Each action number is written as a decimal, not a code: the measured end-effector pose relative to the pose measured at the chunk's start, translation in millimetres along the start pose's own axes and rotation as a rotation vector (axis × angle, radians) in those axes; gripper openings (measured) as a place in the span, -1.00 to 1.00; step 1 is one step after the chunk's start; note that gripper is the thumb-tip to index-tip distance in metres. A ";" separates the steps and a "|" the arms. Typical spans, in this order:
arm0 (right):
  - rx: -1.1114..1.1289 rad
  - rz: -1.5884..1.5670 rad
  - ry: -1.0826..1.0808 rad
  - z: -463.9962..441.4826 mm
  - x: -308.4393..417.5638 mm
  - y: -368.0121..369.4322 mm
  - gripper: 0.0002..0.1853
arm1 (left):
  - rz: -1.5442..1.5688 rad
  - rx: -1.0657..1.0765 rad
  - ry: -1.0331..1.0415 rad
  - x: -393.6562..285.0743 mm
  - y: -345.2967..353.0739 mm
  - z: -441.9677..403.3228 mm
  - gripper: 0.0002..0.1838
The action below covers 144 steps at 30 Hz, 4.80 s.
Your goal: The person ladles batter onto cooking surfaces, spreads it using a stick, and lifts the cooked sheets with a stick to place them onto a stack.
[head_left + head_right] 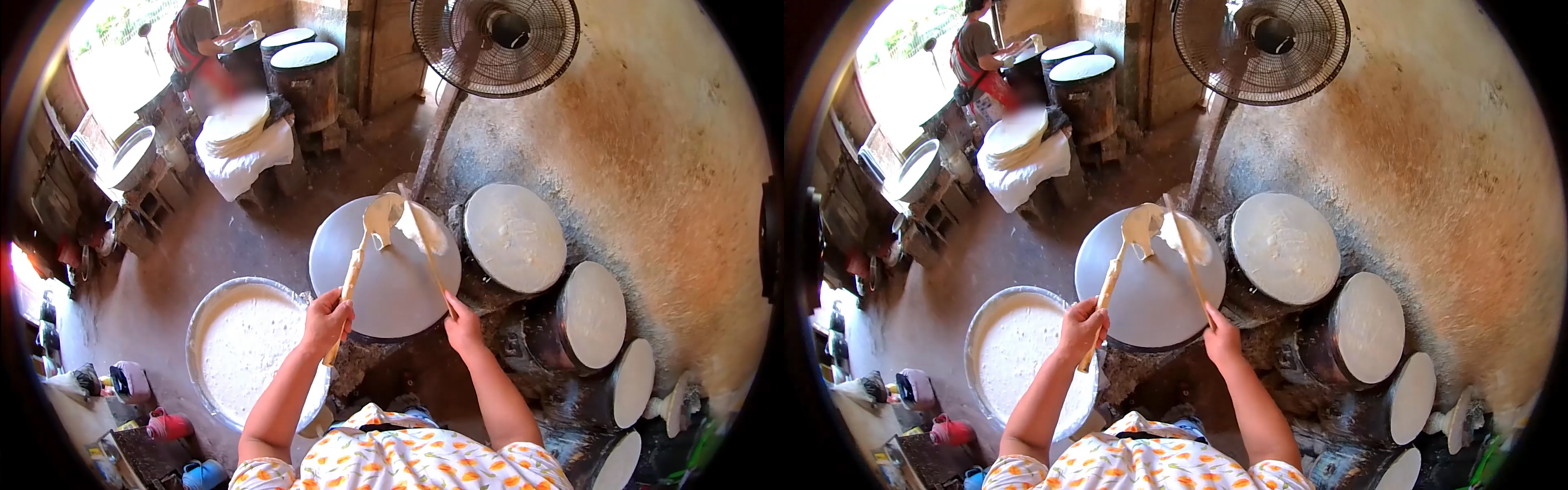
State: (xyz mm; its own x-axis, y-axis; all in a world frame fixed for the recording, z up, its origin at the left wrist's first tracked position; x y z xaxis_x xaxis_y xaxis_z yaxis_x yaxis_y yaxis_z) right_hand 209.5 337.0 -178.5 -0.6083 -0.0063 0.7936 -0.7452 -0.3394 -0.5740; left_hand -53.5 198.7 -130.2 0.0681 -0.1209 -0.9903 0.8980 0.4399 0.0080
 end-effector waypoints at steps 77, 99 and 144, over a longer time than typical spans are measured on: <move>0.535 0.074 -0.309 -84.2 21.0 -6.9 -0.38 | 0.631 -0.446 0.170 -32.8 0.6 105.5 -0.63; 0.671 -0.094 0.155 41.2 -90.2 -83.8 -0.51 | 0.607 -0.317 0.112 -29.3 3.9 142.6 -0.64; -0.005 0.663 -0.026 143.5 -120.4 -41.4 -0.51 | 0.524 -0.153 0.072 -9.1 -31.8 153.8 -0.67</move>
State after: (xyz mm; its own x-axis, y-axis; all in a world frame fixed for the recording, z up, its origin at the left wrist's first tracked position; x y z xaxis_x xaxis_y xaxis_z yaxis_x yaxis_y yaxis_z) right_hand 352.7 216.8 -221.3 -0.9319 -0.2351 0.2763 -0.2165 -0.2510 -0.9435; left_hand -15.8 49.0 -100.1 0.4544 0.2076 -0.8663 0.6782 0.5499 0.4875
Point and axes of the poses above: each hand's wrist, its own z-axis away from the middle knuckle, its own y-axis out of the palm, x = y × z, the point moved 8 cm from there along -z, towards the middle knuckle, and after that the axes turned 12 degrees about y, right-handed, at the moved point
